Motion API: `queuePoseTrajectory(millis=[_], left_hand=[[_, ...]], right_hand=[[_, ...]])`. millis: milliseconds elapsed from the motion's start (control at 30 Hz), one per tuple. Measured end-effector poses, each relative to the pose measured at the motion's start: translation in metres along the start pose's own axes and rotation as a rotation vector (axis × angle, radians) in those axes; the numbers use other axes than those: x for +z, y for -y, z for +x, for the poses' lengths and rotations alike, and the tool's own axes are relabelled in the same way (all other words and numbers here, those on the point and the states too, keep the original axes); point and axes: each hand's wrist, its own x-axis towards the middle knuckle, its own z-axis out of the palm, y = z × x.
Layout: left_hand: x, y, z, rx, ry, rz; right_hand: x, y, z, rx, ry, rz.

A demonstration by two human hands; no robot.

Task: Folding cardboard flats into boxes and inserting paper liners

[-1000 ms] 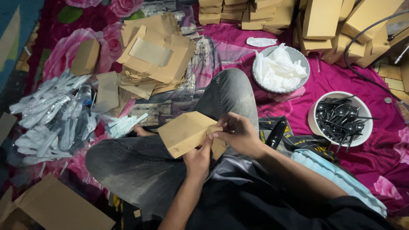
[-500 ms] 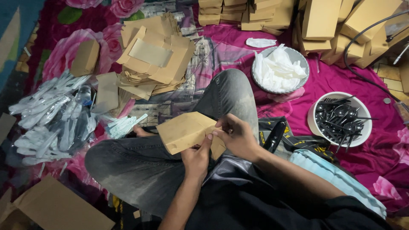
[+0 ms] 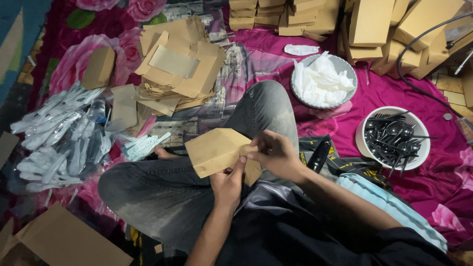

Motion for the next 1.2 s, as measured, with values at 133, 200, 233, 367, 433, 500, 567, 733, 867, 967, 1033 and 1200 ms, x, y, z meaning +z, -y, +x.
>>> queuePoseTrajectory(millis=[133,200,233,367,433,500,567,733,867,967,1033,1200], left_hand=[[-0.002,-0.006,-0.001,0.009,0.000,-0.007],[-0.002,-0.010,-0.001,0.011,-0.008,0.011],[-0.003,-0.008,0.000,0.011,-0.007,0.011],[-0.007,-0.001,0.004,0.024,0.013,0.126],[-0.008,0.000,0.004,0.028,0.019,0.144],[-0.008,0.001,0.004,0.015,0.021,0.151],[-0.010,-0.002,0.004,0.011,0.027,0.156],[-0.010,0.000,0.004,-0.008,0.088,0.213],[-0.010,0.005,0.005,0.004,0.113,0.190],[-0.011,0.018,0.004,0.020,0.121,0.147],[-0.012,0.023,0.003,0.028,0.121,0.114],[-0.013,0.009,0.004,0.027,0.184,0.079]], right_hand=[[-0.008,0.015,0.002,-0.015,0.061,0.031],[-0.011,0.015,0.003,0.024,0.042,-0.091],[-0.011,0.014,0.004,0.024,0.042,-0.090],[-0.012,0.010,0.005,0.095,0.121,-0.023],[-0.015,0.009,0.005,0.098,0.147,-0.023],[-0.021,0.008,0.008,0.039,0.217,-0.104],[-0.027,0.010,0.012,0.023,0.220,-0.131],[-0.032,0.000,0.017,0.047,0.251,-0.224],[-0.029,-0.008,0.021,0.055,0.219,-0.187],[-0.024,-0.010,0.017,0.086,0.173,-0.079],[-0.024,-0.008,0.013,0.100,0.155,-0.036],[-0.024,-0.009,0.011,0.056,0.202,0.119]])
